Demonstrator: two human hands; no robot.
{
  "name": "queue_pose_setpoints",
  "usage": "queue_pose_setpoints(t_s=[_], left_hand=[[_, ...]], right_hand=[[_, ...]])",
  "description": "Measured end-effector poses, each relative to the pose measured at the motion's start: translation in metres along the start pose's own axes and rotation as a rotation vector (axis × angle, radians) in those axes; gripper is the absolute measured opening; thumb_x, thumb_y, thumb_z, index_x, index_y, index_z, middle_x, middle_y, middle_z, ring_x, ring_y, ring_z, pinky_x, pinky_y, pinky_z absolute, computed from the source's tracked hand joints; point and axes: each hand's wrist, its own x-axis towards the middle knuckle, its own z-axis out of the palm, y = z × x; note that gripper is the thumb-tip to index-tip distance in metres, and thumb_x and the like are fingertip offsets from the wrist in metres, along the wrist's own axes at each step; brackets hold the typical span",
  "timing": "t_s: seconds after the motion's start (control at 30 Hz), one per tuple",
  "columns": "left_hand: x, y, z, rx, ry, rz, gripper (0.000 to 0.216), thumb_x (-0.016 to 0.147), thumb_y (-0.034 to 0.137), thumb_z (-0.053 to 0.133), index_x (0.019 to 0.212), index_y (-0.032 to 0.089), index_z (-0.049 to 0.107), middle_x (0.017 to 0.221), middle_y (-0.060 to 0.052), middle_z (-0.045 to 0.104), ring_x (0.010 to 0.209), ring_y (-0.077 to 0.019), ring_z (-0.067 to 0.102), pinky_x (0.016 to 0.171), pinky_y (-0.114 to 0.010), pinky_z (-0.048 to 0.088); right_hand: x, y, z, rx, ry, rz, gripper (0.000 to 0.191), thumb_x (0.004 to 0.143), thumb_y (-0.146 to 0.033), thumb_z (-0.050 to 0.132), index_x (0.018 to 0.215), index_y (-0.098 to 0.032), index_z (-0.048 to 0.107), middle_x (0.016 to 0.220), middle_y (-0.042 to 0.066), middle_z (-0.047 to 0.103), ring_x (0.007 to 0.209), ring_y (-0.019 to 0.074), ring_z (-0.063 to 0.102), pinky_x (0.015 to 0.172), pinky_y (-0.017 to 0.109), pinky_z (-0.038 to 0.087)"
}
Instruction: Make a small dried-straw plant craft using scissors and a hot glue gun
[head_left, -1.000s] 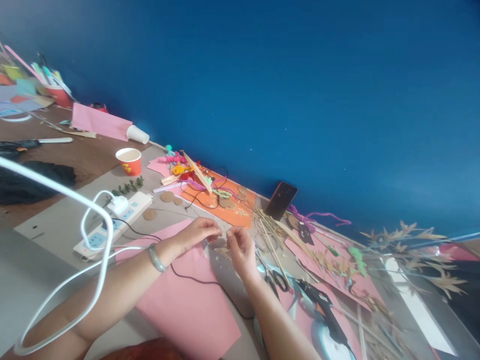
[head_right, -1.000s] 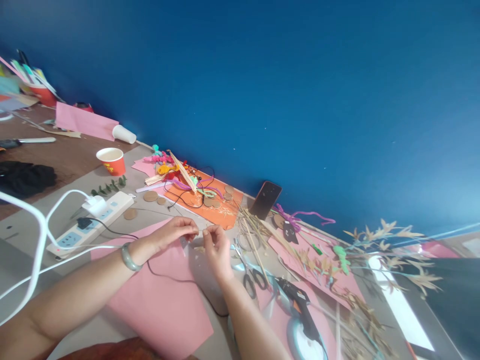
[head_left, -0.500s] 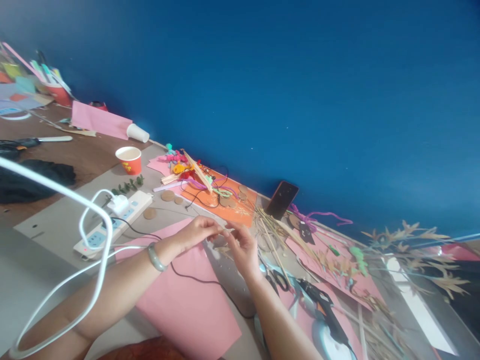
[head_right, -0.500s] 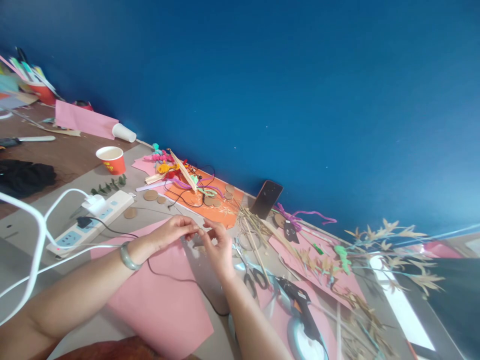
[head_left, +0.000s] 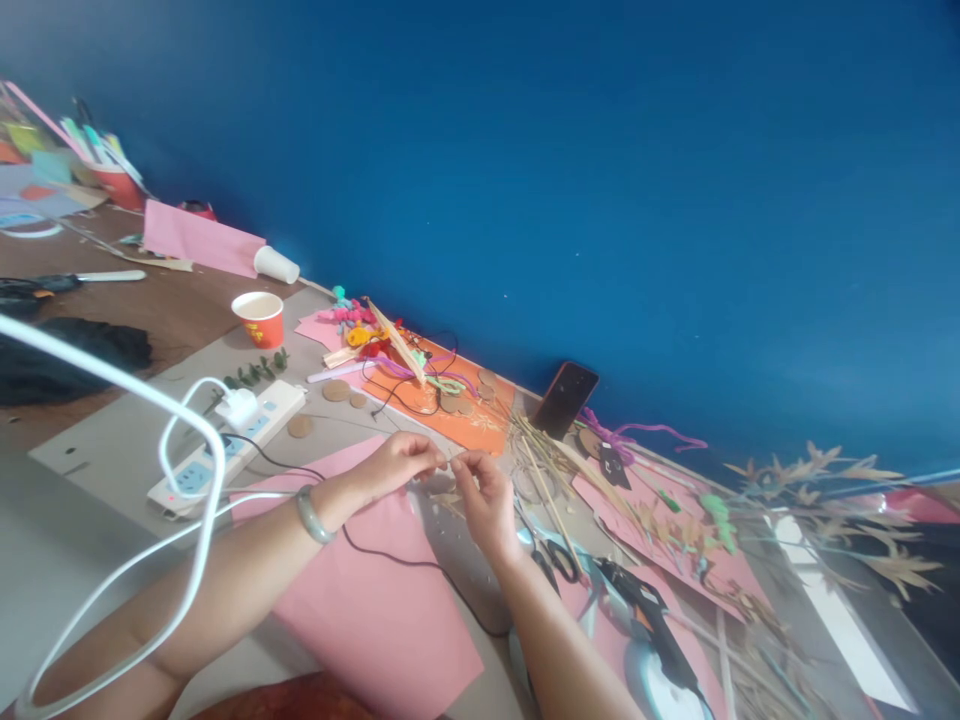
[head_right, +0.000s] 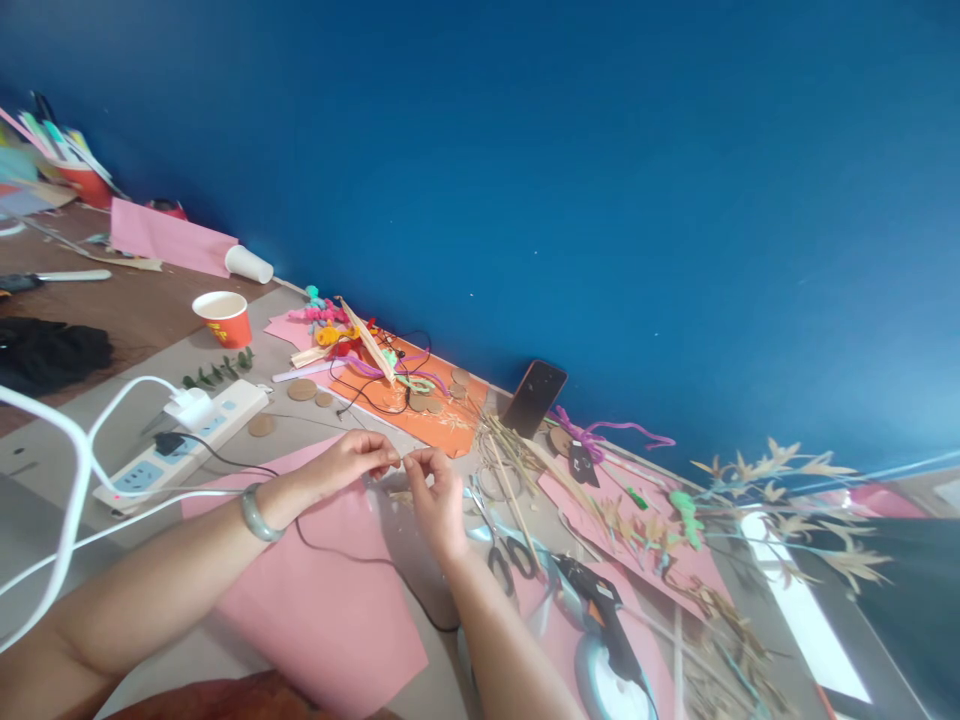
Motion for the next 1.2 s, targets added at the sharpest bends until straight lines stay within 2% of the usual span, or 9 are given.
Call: queue_pose_setpoints(t_s=[0.17,0.33,0.43,0.57,0.73,1.03,1.2], left_hand=[[0.001,0.001,0.000,-0.067,0.018,0.023,0.029,0.076,0.040,0.064,0.073,0.012,0.068,0.059,-0.001,0.055,0.058,-0.0107,0.049,0.058,-0.024,0.036],[0.001,0.004,0.001,-0.096,0.027,0.005,0.025,0.074,0.037,0.064,0.072,0.012,0.068,0.057,0.000,0.056,0.057,-0.0103,0.050,0.059,-0.024,0.037],[0.002,0.006,0.002,-0.085,0.060,-0.033,0.025,0.074,0.035,0.062,0.072,0.011,0.069,0.061,-0.002,0.059,0.057,-0.0106,0.051,0.058,-0.024,0.038],[0.002,0.006,0.002,-0.026,0.056,0.009,0.030,0.077,0.039,0.059,0.079,0.012,0.070,0.064,-0.002,0.060,0.059,-0.0114,0.052,0.059,-0.025,0.039],[0.000,0.003,0.001,0.046,0.012,0.061,0.024,0.075,0.035,0.064,0.068,0.012,0.065,0.059,0.001,0.054,0.059,-0.0109,0.049,0.059,-0.024,0.037],[0.001,0.001,0.000,-0.069,-0.032,-0.039,0.021,0.072,0.033,0.065,0.068,0.012,0.063,0.058,0.001,0.054,0.057,-0.0099,0.047,0.059,-0.024,0.035],[0.002,0.000,0.002,-0.157,-0.023,-0.075,0.029,0.075,0.040,0.061,0.071,0.012,0.066,0.062,-0.002,0.058,0.059,-0.0116,0.051,0.061,-0.026,0.037]], right_hand=[[0.001,0.001,-0.003,0.090,0.001,0.049,0.027,0.083,-0.040,0.061,0.096,-0.017,0.067,0.078,0.005,0.069,0.068,0.0173,0.061,0.063,0.029,0.048],[0.002,0.002,-0.003,0.122,0.035,0.067,0.021,0.081,-0.038,0.063,0.080,-0.017,0.065,0.071,0.003,0.066,0.061,0.0147,0.058,0.060,0.027,0.047],[0.002,0.002,-0.002,0.102,0.009,0.072,0.021,0.083,-0.037,0.062,0.078,-0.018,0.064,0.069,0.002,0.065,0.059,0.0139,0.056,0.059,0.026,0.045],[0.001,-0.002,-0.002,0.022,-0.020,0.003,0.017,0.084,-0.034,0.060,0.076,-0.019,0.064,0.068,0.001,0.065,0.063,0.0154,0.058,0.064,0.027,0.045],[-0.001,-0.008,-0.002,-0.065,-0.040,-0.096,0.015,0.085,-0.029,0.059,0.074,-0.021,0.064,0.070,0.002,0.066,0.067,0.0170,0.060,0.066,0.028,0.044],[-0.001,-0.001,-0.002,-0.163,0.031,-0.116,0.017,0.086,-0.032,0.056,0.076,-0.020,0.064,0.071,0.003,0.067,0.069,0.0182,0.061,0.064,0.028,0.044],[-0.001,-0.001,-0.002,-0.142,0.036,-0.105,0.016,0.085,-0.032,0.057,0.077,-0.020,0.065,0.071,0.003,0.069,0.070,0.0187,0.062,0.064,0.029,0.045]])
